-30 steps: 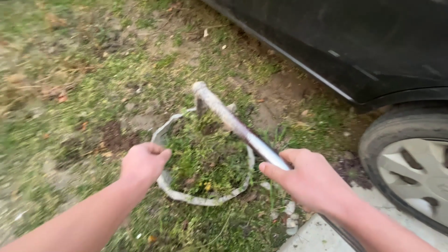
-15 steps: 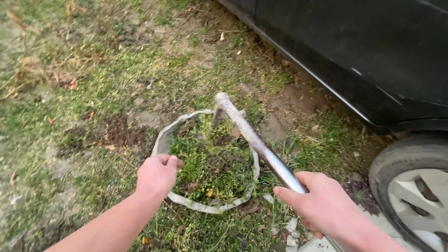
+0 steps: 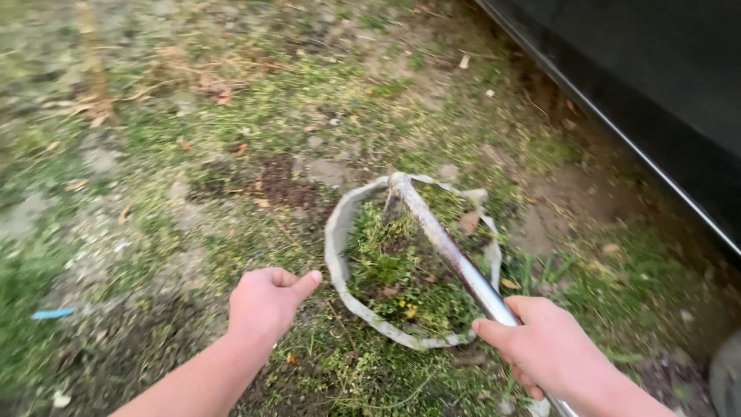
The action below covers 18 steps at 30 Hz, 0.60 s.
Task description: Removing weeds from a garden area using a hoe and hands, then placing them in a container.
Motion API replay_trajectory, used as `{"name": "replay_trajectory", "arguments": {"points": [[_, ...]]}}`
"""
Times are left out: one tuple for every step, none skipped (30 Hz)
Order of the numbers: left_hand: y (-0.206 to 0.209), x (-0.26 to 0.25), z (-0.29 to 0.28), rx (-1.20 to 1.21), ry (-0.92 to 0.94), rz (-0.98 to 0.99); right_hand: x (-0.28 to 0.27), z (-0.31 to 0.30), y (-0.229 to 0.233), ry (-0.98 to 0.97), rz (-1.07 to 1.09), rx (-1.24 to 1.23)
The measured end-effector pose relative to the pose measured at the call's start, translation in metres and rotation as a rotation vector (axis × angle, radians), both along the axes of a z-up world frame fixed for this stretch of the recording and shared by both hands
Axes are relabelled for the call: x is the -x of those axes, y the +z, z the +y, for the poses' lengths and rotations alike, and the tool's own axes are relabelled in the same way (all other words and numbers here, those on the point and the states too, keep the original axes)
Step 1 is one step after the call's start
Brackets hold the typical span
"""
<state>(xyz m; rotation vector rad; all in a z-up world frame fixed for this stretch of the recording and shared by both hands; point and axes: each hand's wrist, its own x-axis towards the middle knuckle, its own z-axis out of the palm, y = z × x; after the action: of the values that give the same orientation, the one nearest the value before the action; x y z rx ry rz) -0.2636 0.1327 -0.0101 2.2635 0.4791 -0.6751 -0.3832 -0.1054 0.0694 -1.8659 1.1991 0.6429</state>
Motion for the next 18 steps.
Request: {"name": "replay_trajectory", "arguments": {"points": [[-0.003, 0.0, 0.009, 0.004, 0.022, -0.007, -0.003, 0.005, 0.001, 0.037, 0.0, 0.007], [-0.006, 0.0, 0.018, 0.031, 0.02, -0.057, -0.004, 0.011, 0.002, 0.073, 0.001, 0.013], [-0.008, 0.002, 0.027, 0.057, 0.018, -0.108, -0.005, 0.016, 0.004, 0.11, 0.002, 0.019], [0.0, 0.007, 0.03, 0.061, 0.037, -0.111, -0.004, 0.021, 0.006, 0.144, 0.007, 0.029], [0.008, 0.012, 0.034, 0.053, 0.082, -0.089, -0.003, 0.026, 0.009, 0.178, 0.011, 0.038], [0.016, 0.019, 0.039, 0.043, 0.127, -0.066, 0.0, 0.032, 0.011, 0.213, 0.016, 0.046], [0.022, 0.029, 0.042, 0.046, 0.147, -0.068, 0.004, 0.037, 0.012, 0.233, 0.014, 0.05], [0.03, 0.037, 0.046, 0.07, 0.18, -0.079, 0.005, 0.041, 0.014, 0.252, -0.007, 0.071], [0.038, 0.044, 0.049, 0.094, 0.212, -0.091, 0.006, 0.045, 0.016, 0.271, -0.029, 0.091], [0.037, 0.05, 0.057, 0.099, 0.229, -0.1, 0.007, 0.048, 0.018, 0.287, -0.037, 0.097], [0.036, 0.056, 0.064, 0.086, 0.27, -0.115, 0.009, 0.051, 0.02, 0.315, -0.043, 0.102], [0.031, 0.066, 0.072, 0.072, 0.311, -0.114, 0.014, 0.055, 0.02, 0.341, -0.033, 0.104], [0.031, 0.075, 0.076, 0.074, 0.326, -0.106, 0.018, 0.058, 0.02, 0.357, -0.025, 0.107], [0.033, 0.083, 0.08, 0.059, 0.311, -0.086, 0.022, 0.06, 0.02, 0.328, -0.047, 0.08], [0.034, 0.091, 0.084, 0.043, 0.296, -0.066, 0.025, 0.063, 0.02, 0.298, -0.069, 0.054], [0.031, 0.099, 0.086, 0.04, 0.32, -0.064, 0.026, 0.066, 0.019, 0.322, -0.068, 0.051], [0.027, 0.106, 0.088, 0.052, 0.342, -0.071, 0.026, 0.068, 0.017, 0.288, -0.046, 0.019], [0.024, 0.114, 0.091, 0.058, 0.361, -0.076, 0.026, 0.071, 0.014, 0.252, -0.021, -0.02]]}}
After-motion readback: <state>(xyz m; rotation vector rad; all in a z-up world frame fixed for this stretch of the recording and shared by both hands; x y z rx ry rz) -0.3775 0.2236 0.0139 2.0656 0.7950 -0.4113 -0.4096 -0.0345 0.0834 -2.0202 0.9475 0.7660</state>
